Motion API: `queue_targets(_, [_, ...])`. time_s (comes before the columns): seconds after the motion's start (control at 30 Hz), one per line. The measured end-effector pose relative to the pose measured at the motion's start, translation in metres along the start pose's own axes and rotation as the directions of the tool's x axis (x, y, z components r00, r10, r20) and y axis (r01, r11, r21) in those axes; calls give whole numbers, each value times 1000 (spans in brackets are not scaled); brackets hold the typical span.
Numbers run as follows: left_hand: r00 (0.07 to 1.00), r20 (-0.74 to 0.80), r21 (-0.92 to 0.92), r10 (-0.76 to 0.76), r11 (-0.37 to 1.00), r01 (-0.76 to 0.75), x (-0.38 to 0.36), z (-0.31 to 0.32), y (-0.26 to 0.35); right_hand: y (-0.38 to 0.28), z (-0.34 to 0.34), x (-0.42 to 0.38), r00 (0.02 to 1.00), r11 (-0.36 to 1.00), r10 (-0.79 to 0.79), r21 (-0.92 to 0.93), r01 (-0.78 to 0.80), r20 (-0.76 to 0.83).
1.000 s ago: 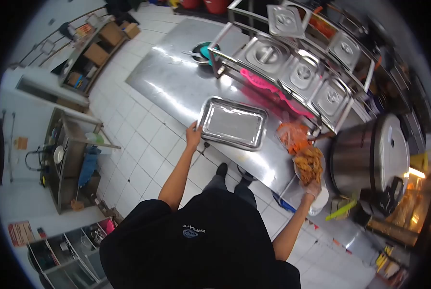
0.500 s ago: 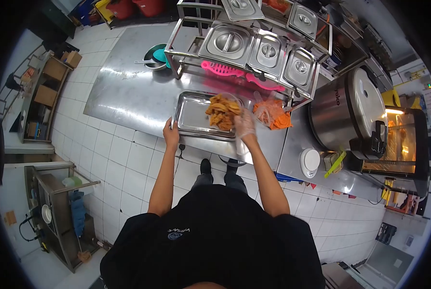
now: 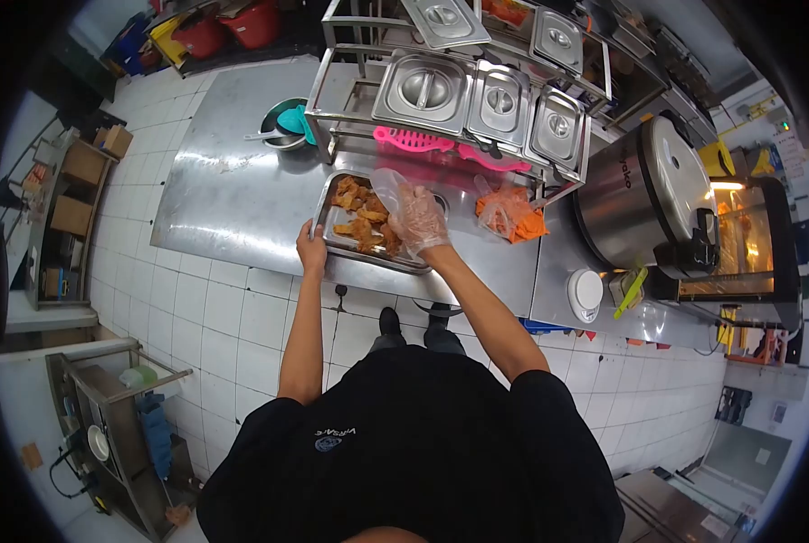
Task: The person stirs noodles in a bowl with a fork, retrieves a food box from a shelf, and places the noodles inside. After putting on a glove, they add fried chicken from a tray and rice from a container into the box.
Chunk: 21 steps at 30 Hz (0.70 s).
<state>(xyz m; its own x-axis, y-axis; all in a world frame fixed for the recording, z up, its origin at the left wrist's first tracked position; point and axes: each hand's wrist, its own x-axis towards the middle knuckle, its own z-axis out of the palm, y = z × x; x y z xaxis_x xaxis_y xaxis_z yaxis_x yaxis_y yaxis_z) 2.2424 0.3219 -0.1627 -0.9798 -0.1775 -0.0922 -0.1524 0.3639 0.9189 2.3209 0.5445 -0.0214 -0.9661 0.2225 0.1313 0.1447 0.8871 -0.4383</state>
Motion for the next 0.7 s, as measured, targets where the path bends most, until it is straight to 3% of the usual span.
queue_targets(0.07, [1000, -1, 3, 13, 1000, -13, 9, -4, -11, 13, -4, -6, 976, 992, -104, 47, 115, -191])
queue_targets(0.1, [1000, -15, 7, 14, 1000, -13, 12, -5, -19, 17, -5, -8, 977, 994, -91, 40, 101, -194])
queue_targets(0.17, [999, -45, 21, 15, 1000, -14, 16, -15, -25, 20, -9, -17, 999, 997, 40, 67, -40, 5])
queue_targets(0.2, [999, -49, -6, 11, 1000, -11, 17, -21, -24, 44, 18, -23, 997, 997, -46, 60, 50, -65])
queue_targets(0.27, [999, -43, -27, -4, 1000, 2, 29, -31, -34, 38, 6, -33, 988, 994, 1, 104, 15, -151])
queue_targets(0.33, [992, -42, -60, -117, 992, 115, 33, -45, -33, 32, 14, -45, 966, 989, 25, 145, 13, -256])
queue_targets(0.37, [987, 33, -113, -157, 981, 159, 39, -54, -48, 33, 23, -47, 949, 992, 39, 124, 0, -313])
queue_targets(0.4, [997, -5, -7, -74, 997, 74, 74, -54, -100, 32, 24, -48, 971, 981, 60, 192, -15, -230])
queue_targets(0.43, [999, -16, -7, -50, 999, 50, 76, -59, -93, 31, 26, -53, 987, 962, 76, 272, -35, -141])
queue_targets(0.5, [996, -31, -11, -87, 996, 87, 58, -68, -48, 32, 26, -62, 940, 911, 252, 384, -151, -229])
queue_targets(0.53, [997, -71, 96, -37, 994, 43, 64, -70, -52, 41, 19, -67, 927, 911, 276, 376, -168, -255])
queue_targets(0.6, [998, -68, 110, 6, 994, 1, 72, -78, -61, 56, 9, -90, 826, 766, 476, 604, -221, -302])
queue_targets(0.67, [991, -121, -1, -64, 998, 64, 68, -77, -49, 102, 18, -135, 754, 668, 532, 738, -93, -387])
queue_targets(0.7, [992, -123, 30, -43, 998, 47, 77, -80, -61, 134, 10, -169, 771, 796, 517, 539, -275, -371])
